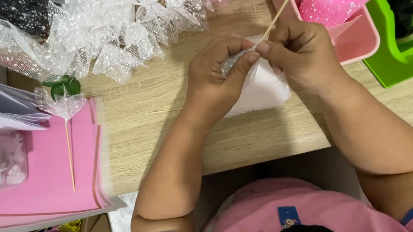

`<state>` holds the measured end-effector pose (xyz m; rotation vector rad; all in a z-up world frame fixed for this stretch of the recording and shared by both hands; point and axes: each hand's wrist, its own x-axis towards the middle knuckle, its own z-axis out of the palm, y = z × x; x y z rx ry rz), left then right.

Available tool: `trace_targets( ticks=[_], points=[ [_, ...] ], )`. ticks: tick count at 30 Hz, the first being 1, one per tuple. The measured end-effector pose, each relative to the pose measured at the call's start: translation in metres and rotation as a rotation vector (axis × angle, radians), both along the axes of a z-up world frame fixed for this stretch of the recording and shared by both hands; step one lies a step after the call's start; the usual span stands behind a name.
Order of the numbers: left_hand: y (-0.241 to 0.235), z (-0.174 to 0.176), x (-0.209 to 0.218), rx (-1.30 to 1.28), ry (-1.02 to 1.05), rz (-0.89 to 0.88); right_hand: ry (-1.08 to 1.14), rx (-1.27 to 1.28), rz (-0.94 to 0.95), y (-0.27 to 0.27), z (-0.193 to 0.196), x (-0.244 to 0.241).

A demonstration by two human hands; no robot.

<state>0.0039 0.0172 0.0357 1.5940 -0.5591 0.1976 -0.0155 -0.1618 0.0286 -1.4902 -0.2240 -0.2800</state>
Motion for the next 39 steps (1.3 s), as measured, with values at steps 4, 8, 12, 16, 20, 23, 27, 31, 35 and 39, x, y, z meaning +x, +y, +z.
trace_targets(
  ticks=[4, 8, 12, 16, 20, 23, 27, 31, 35, 39],
  points=[
    [0.002, -0.003, 0.000, -0.048, -0.034, -0.027, 0.008, -0.006, -0.004, 0.001, -0.004, -0.002],
    [0.006, -0.008, 0.004, -0.146, 0.102, -0.112, 0.043, -0.027, 0.063, -0.003, -0.007, -0.001],
    [0.012, -0.006, 0.004, -0.219, 0.258, -0.152, 0.096, -0.056, 0.085, -0.009, -0.009, 0.002],
    [0.012, -0.002, 0.002, -0.248, 0.280, -0.187, 0.123, -0.058, 0.052, -0.002, 0.001, -0.003],
    [0.015, 0.003, 0.004, -0.170, 0.300, -0.188, 0.127, -0.012, 0.094, -0.008, 0.007, 0.000],
    [0.019, 0.006, 0.005, -0.087, 0.294, -0.189, 0.133, -0.014, 0.168, -0.015, 0.007, 0.001],
    [0.017, 0.003, 0.008, -0.024, 0.166, -0.137, -0.192, -0.322, -0.066, -0.014, 0.010, -0.002],
    [0.014, 0.000, 0.008, 0.035, 0.118, -0.090, -0.293, -0.288, 0.035, -0.009, 0.013, -0.003],
    [0.013, 0.002, 0.007, 0.073, 0.095, -0.085, -0.110, -0.147, 0.149, -0.012, 0.004, -0.003],
    [0.013, 0.001, 0.007, 0.086, 0.069, -0.069, 0.049, -0.085, 0.174, -0.013, 0.006, -0.005]
  ],
)
